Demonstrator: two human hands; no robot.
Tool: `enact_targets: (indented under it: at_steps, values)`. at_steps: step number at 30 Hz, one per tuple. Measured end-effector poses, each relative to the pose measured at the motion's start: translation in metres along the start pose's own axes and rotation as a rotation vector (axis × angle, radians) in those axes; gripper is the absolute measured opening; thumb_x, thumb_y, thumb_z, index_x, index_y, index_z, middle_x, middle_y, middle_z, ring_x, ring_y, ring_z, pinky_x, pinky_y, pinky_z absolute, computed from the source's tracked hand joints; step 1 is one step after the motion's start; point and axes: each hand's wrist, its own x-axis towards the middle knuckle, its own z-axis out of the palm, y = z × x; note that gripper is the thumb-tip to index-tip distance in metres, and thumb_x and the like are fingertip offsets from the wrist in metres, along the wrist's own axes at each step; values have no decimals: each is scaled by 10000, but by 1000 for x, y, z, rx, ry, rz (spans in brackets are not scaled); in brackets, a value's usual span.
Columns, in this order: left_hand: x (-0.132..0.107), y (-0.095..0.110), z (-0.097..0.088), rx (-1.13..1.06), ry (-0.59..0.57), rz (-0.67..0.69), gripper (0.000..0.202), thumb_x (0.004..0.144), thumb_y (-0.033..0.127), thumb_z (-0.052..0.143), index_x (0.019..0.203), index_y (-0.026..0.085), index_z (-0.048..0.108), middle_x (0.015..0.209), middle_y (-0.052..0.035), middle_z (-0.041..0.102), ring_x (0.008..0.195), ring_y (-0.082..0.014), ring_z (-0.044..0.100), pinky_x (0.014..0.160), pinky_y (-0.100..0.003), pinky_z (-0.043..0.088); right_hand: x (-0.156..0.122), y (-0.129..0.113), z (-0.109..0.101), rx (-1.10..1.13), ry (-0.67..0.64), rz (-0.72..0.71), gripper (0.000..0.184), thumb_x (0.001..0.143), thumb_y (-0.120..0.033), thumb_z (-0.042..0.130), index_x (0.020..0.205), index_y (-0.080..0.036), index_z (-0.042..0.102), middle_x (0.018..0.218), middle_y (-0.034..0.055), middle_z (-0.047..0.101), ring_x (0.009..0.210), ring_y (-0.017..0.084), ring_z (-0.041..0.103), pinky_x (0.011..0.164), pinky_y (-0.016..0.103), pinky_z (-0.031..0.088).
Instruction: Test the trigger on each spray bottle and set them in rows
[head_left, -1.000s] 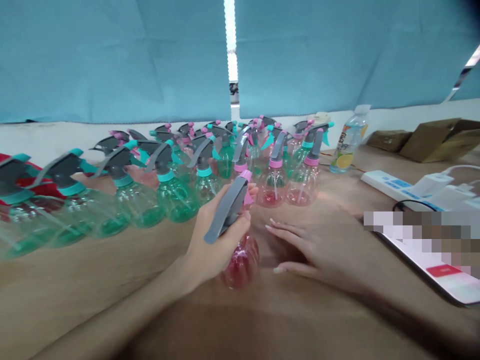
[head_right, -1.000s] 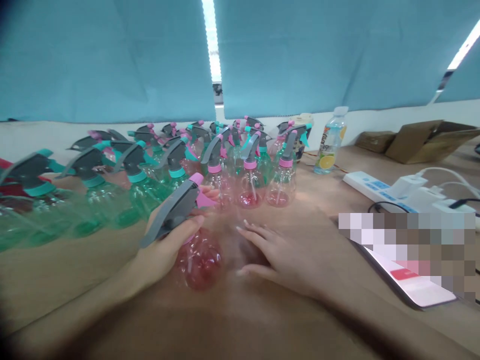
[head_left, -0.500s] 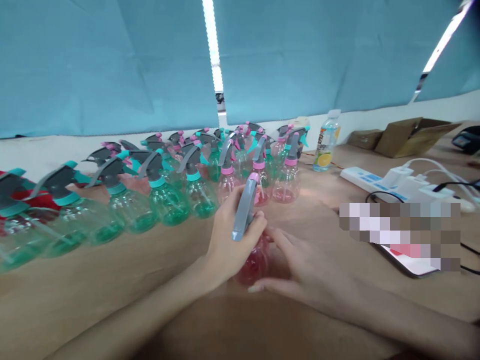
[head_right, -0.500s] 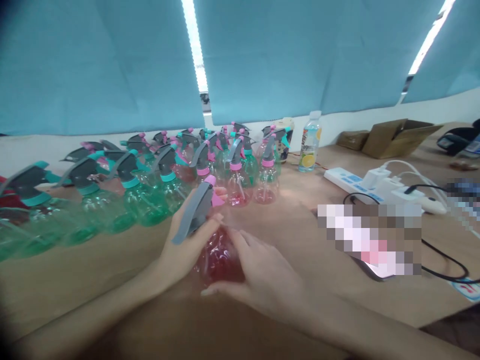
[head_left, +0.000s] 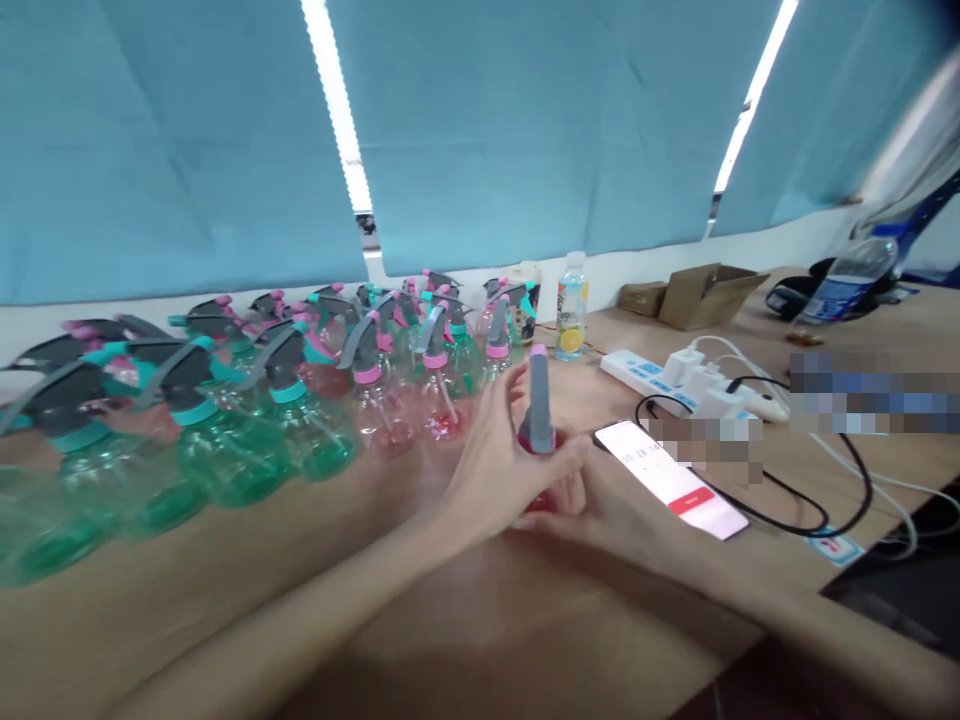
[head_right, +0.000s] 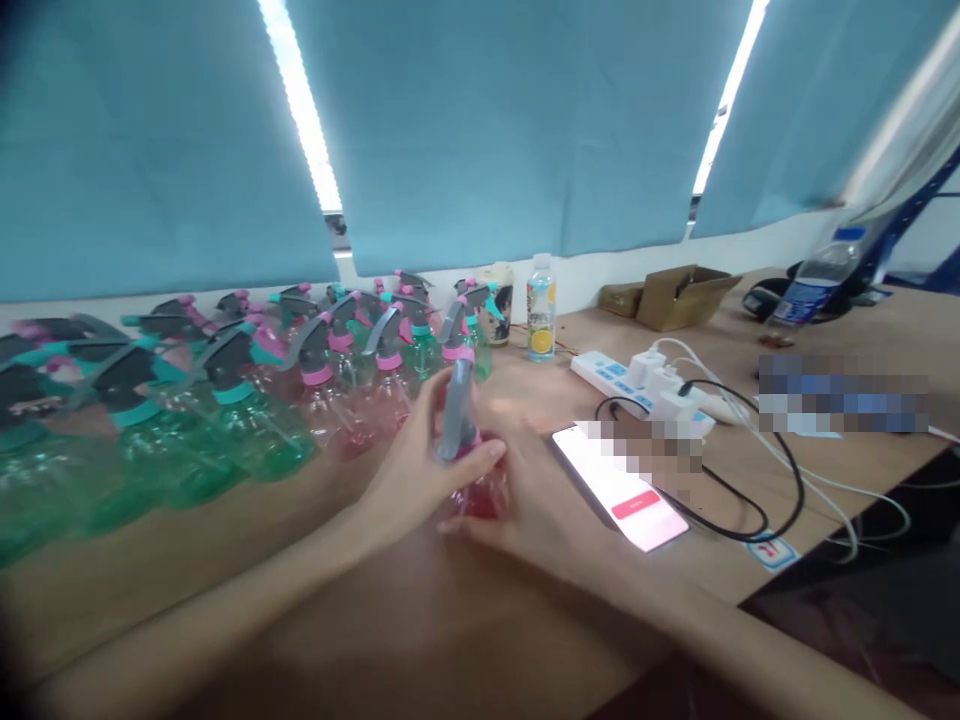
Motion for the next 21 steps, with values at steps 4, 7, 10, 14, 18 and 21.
enact_targets:
  at_steps: [4, 7, 10, 14, 18, 21]
  values:
    - [-2, -14, 5, 28, -60, -95, 745, 800, 406, 665, 1408, 235, 269, 1474, -136, 374, 1332, -310, 401, 1089, -535, 341, 17, 27, -40, -1, 71, 116, 509, 781, -464, 683, 1185, -218, 495, 1103, 102, 647, 968, 290, 631, 797, 433, 527]
    - [-12, -35, 4, 129, -94, -78, 542, 856, 335, 588, 1331, 237, 348, 1430, -117, 435, 1338, -282, 403, 1109, -515, 324, 38, 53, -58, -106, 82, 133, 585, 735, -505, 717, 1192, -209, 502, 1155, 117, 629, 1028, 304, 609, 867, 452, 493]
    - [-21, -53, 1, 269, -127, -82, 416, 862, 251, 546, 1258, 241, 418, 1365, -93, 487, 1291, -266, 450, 1081, -508, 359, 58, 79, -62, -131, 90, 160, 642, 717, -540, 717, 1217, -201, 499, 1126, 119, 639, 1007, 316, 614, 842, 460, 494]
    - [-23, -66, -1, 302, -147, -81, 318, 845, 175, 513, 1156, 238, 491, 1267, -78, 555, 1235, -265, 500, 1062, -516, 374, 75, 110, -52, -131, 107, 205, 662, 713, -556, 707, 1223, -189, 498, 1086, 129, 640, 976, 306, 627, 810, 438, 511]
    - [-18, -72, 0, 312, -157, -76, 311, 840, 145, 501, 1139, 227, 499, 1240, -82, 572, 1198, -258, 526, 1044, -504, 395, 84, 128, -43, -119, 101, 222, 702, 720, -561, 701, 1271, -201, 457, 1135, 129, 620, 991, 290, 627, 803, 423, 522]
    - [-13, -75, 3, 308, -169, -68, 305, 840, 142, 505, 1133, 225, 506, 1232, -77, 575, 1191, -248, 525, 1035, -484, 406, 86, 132, -41, -140, 88, 217, 747, 725, -574, 698, 1310, -210, 411, 1165, 125, 608, 1019, 294, 613, 824, 434, 512]
